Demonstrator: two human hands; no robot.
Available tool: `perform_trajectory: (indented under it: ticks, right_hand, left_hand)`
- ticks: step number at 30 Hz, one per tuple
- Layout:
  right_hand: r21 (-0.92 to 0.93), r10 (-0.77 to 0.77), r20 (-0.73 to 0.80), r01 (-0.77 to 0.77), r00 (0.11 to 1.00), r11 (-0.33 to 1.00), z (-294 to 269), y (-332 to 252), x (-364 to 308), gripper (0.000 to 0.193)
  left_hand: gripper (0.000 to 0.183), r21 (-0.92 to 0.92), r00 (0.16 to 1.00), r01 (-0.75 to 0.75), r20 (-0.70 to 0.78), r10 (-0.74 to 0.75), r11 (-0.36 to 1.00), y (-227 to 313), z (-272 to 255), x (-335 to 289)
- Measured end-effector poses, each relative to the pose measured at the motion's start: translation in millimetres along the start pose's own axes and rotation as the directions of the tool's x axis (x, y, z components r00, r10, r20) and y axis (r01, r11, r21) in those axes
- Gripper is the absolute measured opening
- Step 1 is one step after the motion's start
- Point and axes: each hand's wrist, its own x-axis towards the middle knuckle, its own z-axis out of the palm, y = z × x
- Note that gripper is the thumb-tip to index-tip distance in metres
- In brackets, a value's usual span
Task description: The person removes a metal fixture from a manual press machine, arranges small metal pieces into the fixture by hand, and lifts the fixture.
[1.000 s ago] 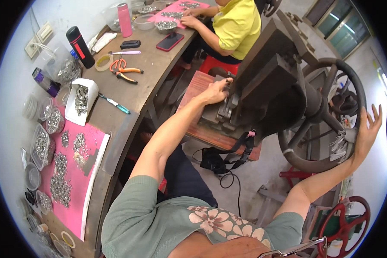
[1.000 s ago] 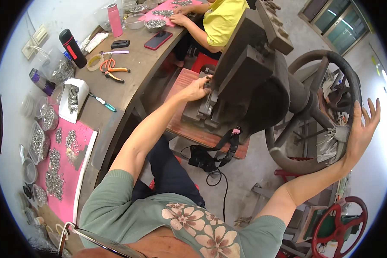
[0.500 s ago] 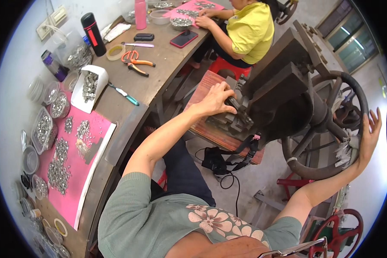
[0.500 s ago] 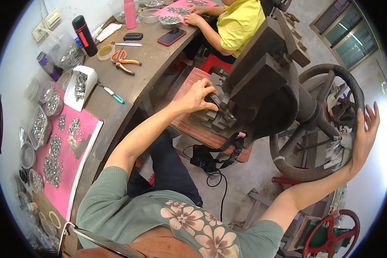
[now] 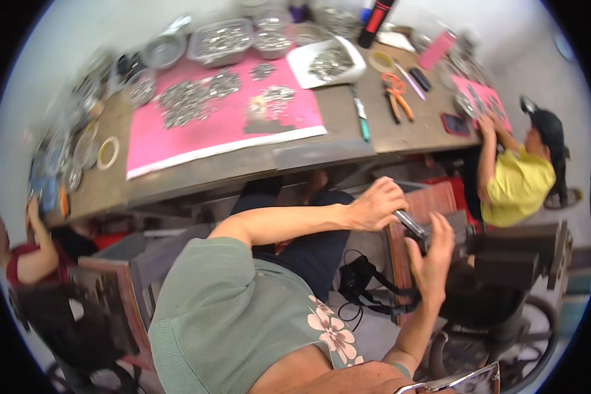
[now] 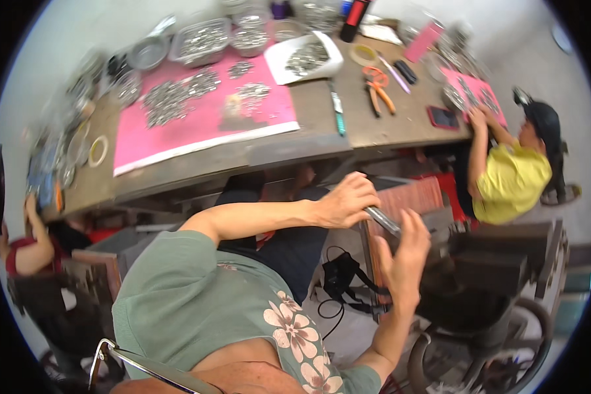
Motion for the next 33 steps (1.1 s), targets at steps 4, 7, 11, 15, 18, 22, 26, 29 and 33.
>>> perform_trajectory:
  ticks: [4,7,11,15,18,22,26,29,33]
  right_hand:
    - [0.273,-0.334,0.061,0.306,0.941,0.912,91.8,-27.8,56.8,0.047]
    - [0.438,-0.47,0.001,0.422,0.882,0.794,135.6,-76.9,91.2,0.05]
    - [0.577,-0.532,0.043,0.414,0.846,0.704,191.7,-129.1,125.5,0.052]
    - [0.616,-0.49,0.01,0.381,0.872,0.69,237.1,-158.6,139.1,0.043]
    - [0.556,-0.419,-0.046,0.372,0.907,0.744,259.1,-166.7,142.7,0.044]
    - [0.459,-0.374,-0.097,0.375,0.922,0.805,270.5,-175.1,147.0,0.058]
    - [0.368,-0.363,-0.161,0.397,0.918,0.841,275.9,-178.0,142.7,0.062]
    - [0.351,-0.347,-0.181,0.39,0.92,0.851,281.3,-178.2,141.2,0.065]
    - [0.349,-0.335,-0.197,0.385,0.921,0.854,283.2,-179.0,141.3,0.067]
  left_hand:
    - [0.03,0.303,0.957,0.274,-0.183,-0.227,0.913,8.9,-108.0,-65.4]
    - [0.03,0.464,0.904,0.42,-0.29,-0.314,0.78,26.5,-169.1,-109.7]
    - [0.032,0.528,0.825,0.564,-0.383,-0.415,0.634,35.5,-222.8,-156.5]
    - [0.029,0.535,0.788,0.616,-0.418,-0.452,0.578,23.9,-256.4,-179.4]
    - [0.028,0.508,0.767,0.642,-0.422,-0.484,0.575,16.7,-268.6,-184.8]
    - [0.027,0.461,0.735,0.676,-0.48,-0.48,0.575,8.7,-271.8,-180.3]
    - [0.027,0.52,0.769,0.636,-0.484,-0.418,0.57,8.4,-269.6,-179.0]
    - [0.03,0.54,0.781,0.622,-0.473,-0.407,0.567,6.6,-269.0,-179.7]
    - [0.034,0.603,0.845,0.531,-0.428,-0.32,0.595,4.0,-265.6,-185.2]
